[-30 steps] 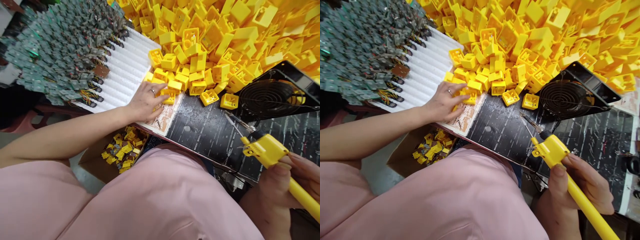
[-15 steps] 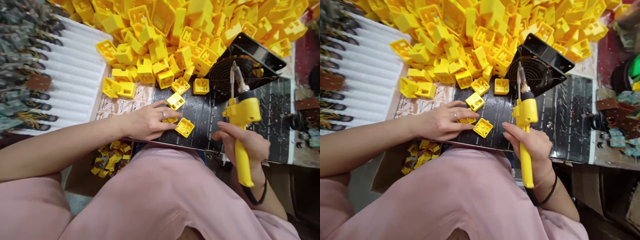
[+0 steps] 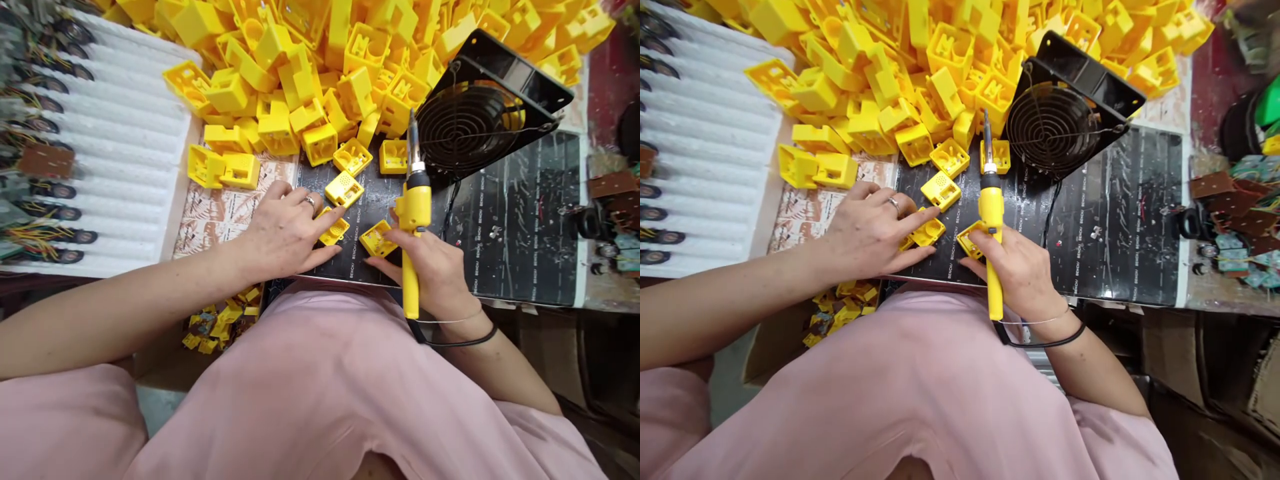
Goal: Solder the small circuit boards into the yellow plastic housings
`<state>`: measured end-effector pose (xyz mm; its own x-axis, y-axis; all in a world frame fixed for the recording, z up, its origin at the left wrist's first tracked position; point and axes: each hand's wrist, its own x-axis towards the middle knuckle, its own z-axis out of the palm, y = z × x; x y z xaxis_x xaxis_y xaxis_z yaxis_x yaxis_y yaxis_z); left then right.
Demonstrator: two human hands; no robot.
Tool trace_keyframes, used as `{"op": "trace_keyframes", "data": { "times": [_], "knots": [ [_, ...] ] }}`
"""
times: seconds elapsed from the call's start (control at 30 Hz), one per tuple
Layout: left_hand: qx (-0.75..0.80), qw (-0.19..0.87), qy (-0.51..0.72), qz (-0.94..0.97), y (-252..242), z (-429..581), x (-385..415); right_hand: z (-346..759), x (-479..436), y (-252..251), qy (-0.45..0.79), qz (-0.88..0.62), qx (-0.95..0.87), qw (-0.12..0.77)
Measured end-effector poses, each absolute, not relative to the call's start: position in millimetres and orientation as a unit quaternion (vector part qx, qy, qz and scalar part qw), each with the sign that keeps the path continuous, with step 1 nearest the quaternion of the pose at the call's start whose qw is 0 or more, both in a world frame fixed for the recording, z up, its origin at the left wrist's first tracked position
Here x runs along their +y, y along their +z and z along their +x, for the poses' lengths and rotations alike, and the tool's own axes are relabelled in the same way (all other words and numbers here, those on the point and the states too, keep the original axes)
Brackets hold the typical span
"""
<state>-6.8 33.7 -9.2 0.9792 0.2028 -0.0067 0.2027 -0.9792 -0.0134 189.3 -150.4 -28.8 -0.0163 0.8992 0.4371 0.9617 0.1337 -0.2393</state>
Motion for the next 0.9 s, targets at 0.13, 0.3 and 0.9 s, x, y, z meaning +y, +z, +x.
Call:
{"op": "trace_keyframes", "data": {
  "times": [0.13,0.3,0.9],
  "knots": [
    [-0.083,-0.019,0.005,-0.996,-6.1,-7.8,25.6,201.6,-157.9,-25.2,-0.035,-0.650,-0.721,0.236],
    [-0.058,-0.046,-0.016,-0.997,-8.9,-15.9,22.7,203.3,-158.3,-28.9,0.064,-0.601,-0.754,0.256],
    [-0.178,-0.322,0.053,-0.928,-6.3,43.5,80.2,261.8,-50.2,-48.9,-0.048,-0.673,-0.717,0.176]
  ]
}}
